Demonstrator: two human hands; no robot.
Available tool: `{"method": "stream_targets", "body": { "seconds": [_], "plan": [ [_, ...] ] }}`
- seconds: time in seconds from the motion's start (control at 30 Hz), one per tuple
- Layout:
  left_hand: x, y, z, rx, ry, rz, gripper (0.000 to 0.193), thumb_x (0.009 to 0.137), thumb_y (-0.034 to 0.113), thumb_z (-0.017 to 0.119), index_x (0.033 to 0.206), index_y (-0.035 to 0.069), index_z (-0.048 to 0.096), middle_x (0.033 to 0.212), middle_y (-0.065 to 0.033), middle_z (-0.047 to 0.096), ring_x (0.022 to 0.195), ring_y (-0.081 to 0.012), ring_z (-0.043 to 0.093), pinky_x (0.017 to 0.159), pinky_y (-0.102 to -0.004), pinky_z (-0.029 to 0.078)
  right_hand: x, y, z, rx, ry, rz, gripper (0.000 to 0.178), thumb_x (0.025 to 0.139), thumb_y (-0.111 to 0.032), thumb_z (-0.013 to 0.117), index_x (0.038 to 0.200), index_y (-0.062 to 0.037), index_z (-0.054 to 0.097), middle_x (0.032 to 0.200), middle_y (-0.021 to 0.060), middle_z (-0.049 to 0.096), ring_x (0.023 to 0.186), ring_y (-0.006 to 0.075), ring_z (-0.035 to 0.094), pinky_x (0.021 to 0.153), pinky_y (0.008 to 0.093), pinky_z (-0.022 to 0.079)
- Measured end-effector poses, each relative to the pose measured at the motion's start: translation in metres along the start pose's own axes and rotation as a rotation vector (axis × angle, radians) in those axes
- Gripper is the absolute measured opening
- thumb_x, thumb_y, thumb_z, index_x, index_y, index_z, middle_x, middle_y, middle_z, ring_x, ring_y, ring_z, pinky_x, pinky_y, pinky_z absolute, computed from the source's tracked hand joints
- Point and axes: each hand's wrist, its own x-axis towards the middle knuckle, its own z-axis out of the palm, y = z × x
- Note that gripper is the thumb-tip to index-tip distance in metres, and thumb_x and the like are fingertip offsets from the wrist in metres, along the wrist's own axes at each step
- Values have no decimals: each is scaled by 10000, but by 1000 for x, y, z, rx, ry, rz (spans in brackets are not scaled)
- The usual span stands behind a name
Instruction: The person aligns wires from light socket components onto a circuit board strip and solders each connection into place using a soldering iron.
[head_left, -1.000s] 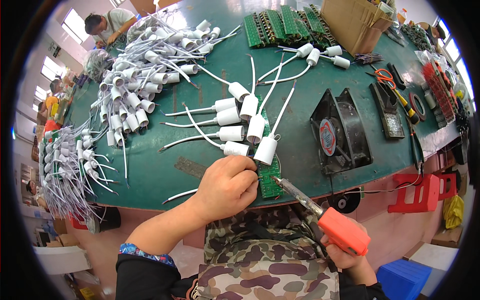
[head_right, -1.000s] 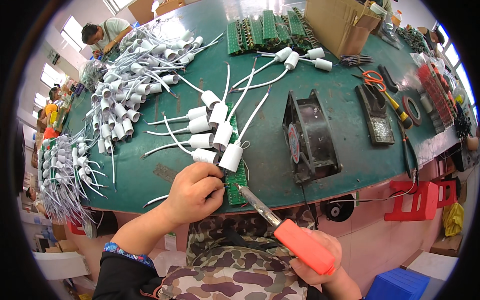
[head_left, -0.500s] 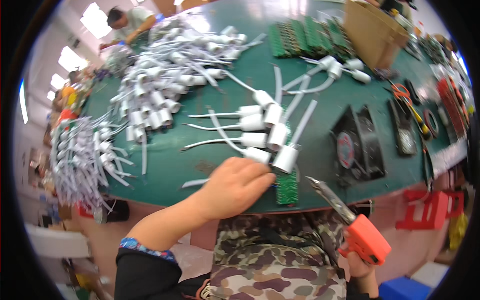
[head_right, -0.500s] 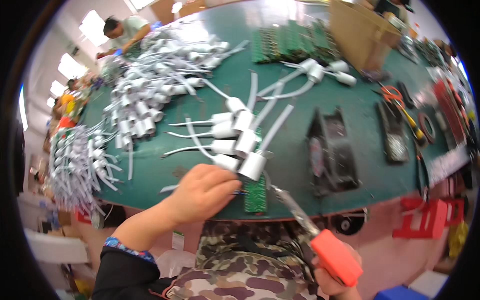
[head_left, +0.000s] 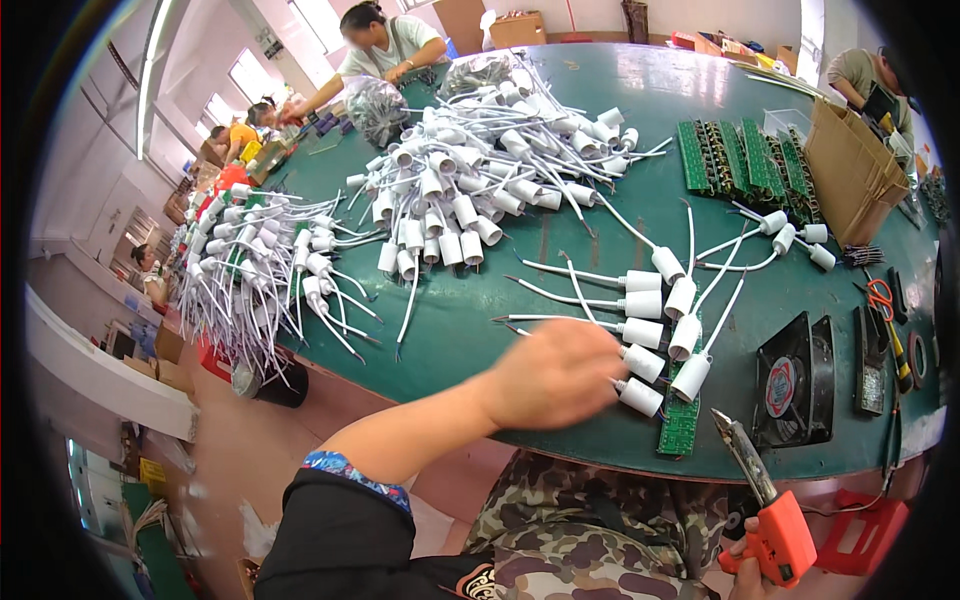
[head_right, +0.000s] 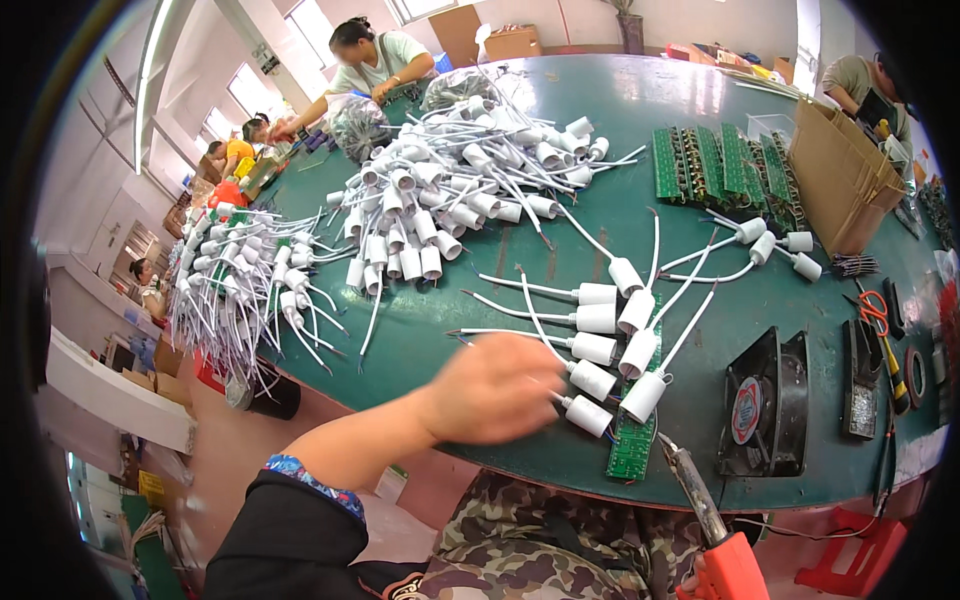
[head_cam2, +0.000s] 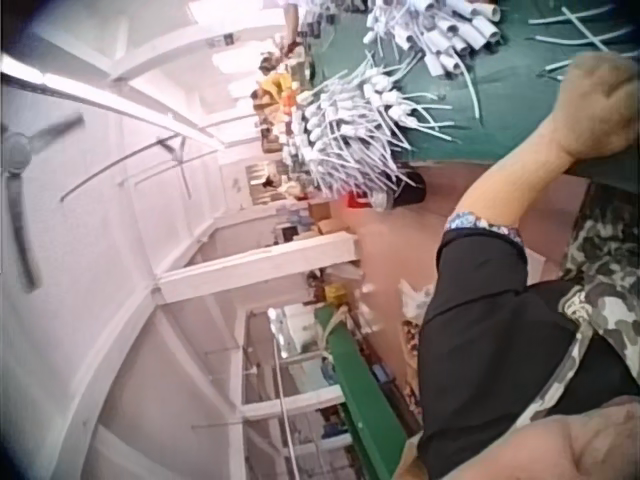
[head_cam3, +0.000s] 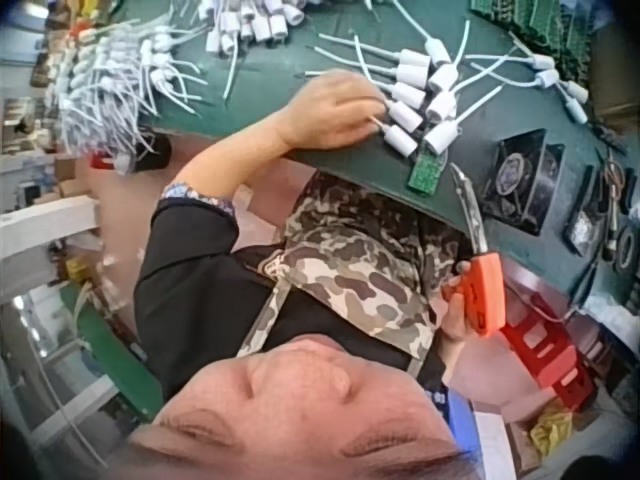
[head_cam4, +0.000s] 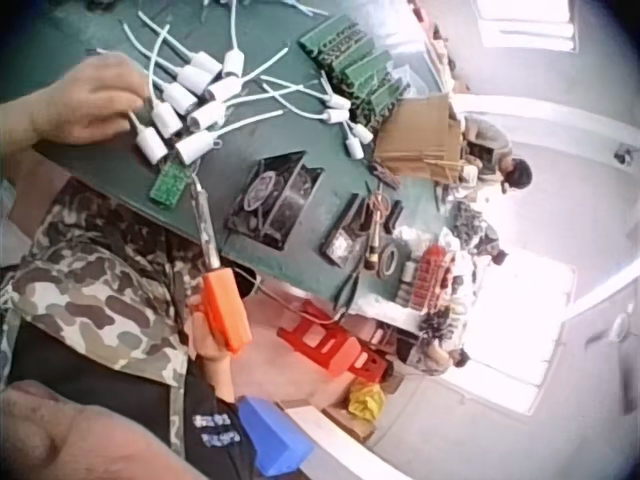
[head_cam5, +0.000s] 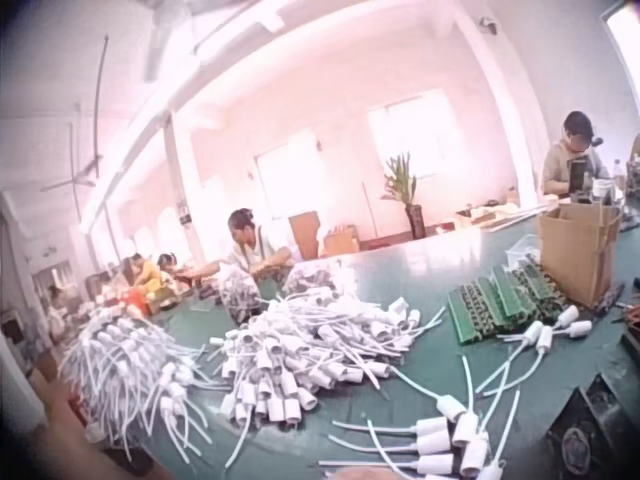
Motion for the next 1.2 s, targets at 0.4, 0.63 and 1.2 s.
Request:
{"method": "stream_targets", "body": {
  "seconds": [0.4,0.63,1.2],
  "plan": [
    [-81,-161,-113,464,68,-1345,615,828,364,774,1263,-30,585,1061,-202,695,984,-375,677,886,-453,533,2,-12,10,-134,-42,-52,550,956,-156,728,1420,48,514,1119,109,667,759,90,558,659,214,443],
    [-90,-157,-117,323,146,-1228,558,819,230,772,1294,-14,611,1054,-181,674,957,-333,671,839,-416,540,3,-13,10,-149,-51,-78,575,953,-159,727,1444,41,505,1091,94,664,751,106,561,656,236,466],
    [2,43,5,-387,-32,-346,264,847,-47,719,1078,24,612,1091,-138,622,842,-190,651,671,-289,581,8,-30,26,-606,-69,-273,319,770,-133,671,1040,31,717,842,88,723,667,181,705,645,321,589]
  ]
}}
